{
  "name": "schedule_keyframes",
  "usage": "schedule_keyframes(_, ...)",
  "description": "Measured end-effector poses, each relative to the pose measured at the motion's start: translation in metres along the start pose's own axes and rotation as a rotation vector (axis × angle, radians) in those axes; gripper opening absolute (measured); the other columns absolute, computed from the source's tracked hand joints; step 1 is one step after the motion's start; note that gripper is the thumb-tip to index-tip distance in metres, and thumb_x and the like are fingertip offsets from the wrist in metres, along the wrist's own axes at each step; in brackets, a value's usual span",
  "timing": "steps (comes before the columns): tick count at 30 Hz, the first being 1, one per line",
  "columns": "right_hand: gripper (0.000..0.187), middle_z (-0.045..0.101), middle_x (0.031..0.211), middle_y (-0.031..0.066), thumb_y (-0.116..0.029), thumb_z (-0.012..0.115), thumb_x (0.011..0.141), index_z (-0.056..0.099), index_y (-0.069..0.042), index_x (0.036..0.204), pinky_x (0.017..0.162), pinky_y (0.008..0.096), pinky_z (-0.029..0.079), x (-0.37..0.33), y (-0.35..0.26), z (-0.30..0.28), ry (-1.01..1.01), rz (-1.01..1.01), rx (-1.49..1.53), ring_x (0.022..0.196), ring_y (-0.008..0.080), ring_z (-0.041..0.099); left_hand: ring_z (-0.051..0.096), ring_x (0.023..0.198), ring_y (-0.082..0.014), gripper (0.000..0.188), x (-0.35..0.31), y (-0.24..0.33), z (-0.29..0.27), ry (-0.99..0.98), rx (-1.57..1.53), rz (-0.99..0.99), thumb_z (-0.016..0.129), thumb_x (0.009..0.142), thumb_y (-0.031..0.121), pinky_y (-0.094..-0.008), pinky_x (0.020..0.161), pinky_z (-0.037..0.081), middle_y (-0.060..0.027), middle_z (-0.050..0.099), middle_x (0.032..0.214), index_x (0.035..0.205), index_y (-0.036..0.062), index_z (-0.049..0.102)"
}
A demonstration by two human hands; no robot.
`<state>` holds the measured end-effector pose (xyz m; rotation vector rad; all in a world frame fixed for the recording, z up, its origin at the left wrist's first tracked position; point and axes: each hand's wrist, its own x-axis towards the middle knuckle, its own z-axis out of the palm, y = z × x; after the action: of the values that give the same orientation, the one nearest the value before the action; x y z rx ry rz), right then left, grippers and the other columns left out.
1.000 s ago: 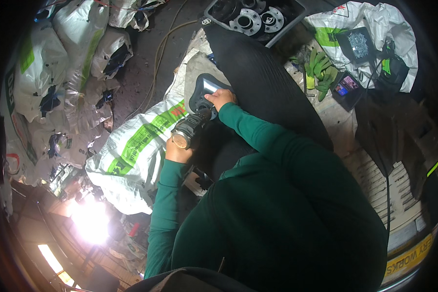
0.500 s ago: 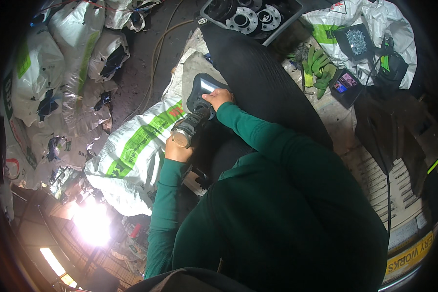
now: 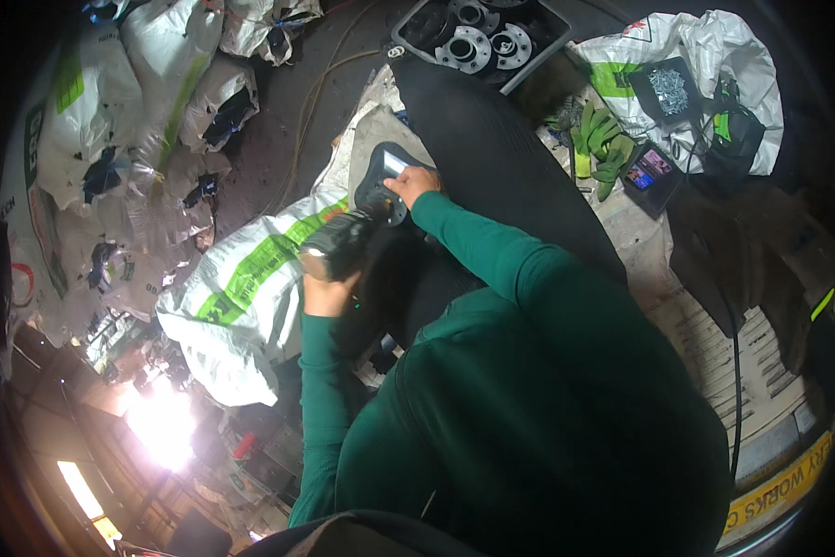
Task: The person sits on the floor and uses a cordless drill to make holes in a black plastic part. They repeatedly position the part, insert the drill bit, and drill into the same area, occasionally adjusting the part's orientation.
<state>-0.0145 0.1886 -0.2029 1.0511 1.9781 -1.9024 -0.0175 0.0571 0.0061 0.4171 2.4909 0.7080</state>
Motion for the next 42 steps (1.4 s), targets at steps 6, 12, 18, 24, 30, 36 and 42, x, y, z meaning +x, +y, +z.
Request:
schedule_keyframes(6,0.038,0.056,0.114,0.0089,0.002,0.046,0.087,0.049,-0.004,0.124,0.082,0.0309,0.048,-0.011,-0.016,-0.024,-0.314,0.246,0.706,0.102,0.0206,0.057,0.061,0.095,-0.0232,0.042,-0.037,0.016,-0.013,0.132,-0.001,0.152,0.072,0.071,0.01,-0.0342,0.081,0.047,-0.011,0.063,0.104,0.11,0.0026,0.058)
schedule_keyframes(12,0.043,0.05,0.122,0.015,0.01,0.041,0.085,0.04,0.004,0.128,0.096,0.0385,0.045,-0.035,-0.036,-0.048,-0.719,0.317,1.279,0.115,0.0273,0.05,0.062,0.09,-0.0227,0.04,-0.056,0.016,0.002,0.215,0.001,0.222,0.074,0.07,0.013,-0.0347,0.081,0.047,-0.01,0.064,0.1,0.106,0.0029,0.06)
schedule_keyframes(18,0.044,0.05,0.123,0.0151,0.007,0.043,0.087,0.037,0.002,0.13,0.093,0.0364,0.048,-0.04,-0.045,-0.046,-0.754,0.297,1.308,0.113,0.0246,0.053,0.061,0.09,-0.0196,0.04,-0.065,0.012,0.001,0.243,-0.109,0.125,0.075,0.07,0.013,-0.033,0.08,0.047,-0.0092,0.064,0.101,0.106,0.0025,0.06)
schedule_keyframes(24,0.041,0.052,0.121,0.0146,0.007,0.044,0.087,0.04,0.001,0.128,0.091,0.0364,0.049,-0.042,-0.043,-0.045,-0.746,0.296,1.319,0.111,0.0242,0.054,0.062,0.089,-0.0231,0.038,-0.064,0.013,0.0,0.248,-0.003,0.163,0.074,0.071,0.017,-0.0351,0.078,0.048,-0.01,0.064,0.099,0.105,0.0052,0.061)
schedule_keyframes(30,0.036,0.052,0.12,0.0145,0.007,0.045,0.087,0.044,0.001,0.122,0.091,0.0388,0.049,-0.041,-0.041,-0.041,-0.704,0.318,1.3,0.111,0.0255,0.054,0.063,0.09,-0.0284,0.034,-0.055,0.016,0.0,0.219,0.184,0.253,0.07,0.072,0.019,-0.0374,0.076,0.049,-0.0112,0.065,0.097,0.103,0.0064,0.062)
schedule_keyframes(36,0.032,0.053,0.12,0.0134,0.004,0.047,0.088,0.046,0.0,0.12,0.089,0.0385,0.049,-0.042,-0.038,-0.039,-0.659,0.387,1.264,0.11,0.0251,0.055,0.063,0.092,-0.0274,0.037,-0.056,0.022,0.003,0.221,0.181,0.235,0.068,0.072,0.016,-0.0361,0.08,0.049,-0.0127,0.065,0.1,0.106,0.0042,0.061)
schedule_keyframes(42,0.031,0.057,0.11,0.0068,-0.01,0.057,0.087,0.051,-0.006,0.117,0.084,0.0338,0.05,-0.037,-0.019,-0.032,-0.28,0.403,0.884,0.097,0.0193,0.059,0.062,0.096,-0.0241,0.041,-0.036,0.011,-0.001,0.151,0.055,0.156,0.067,0.072,0.01,-0.0336,0.083,0.047,-0.0136,0.064,0.105,0.112,0.0023,0.058)
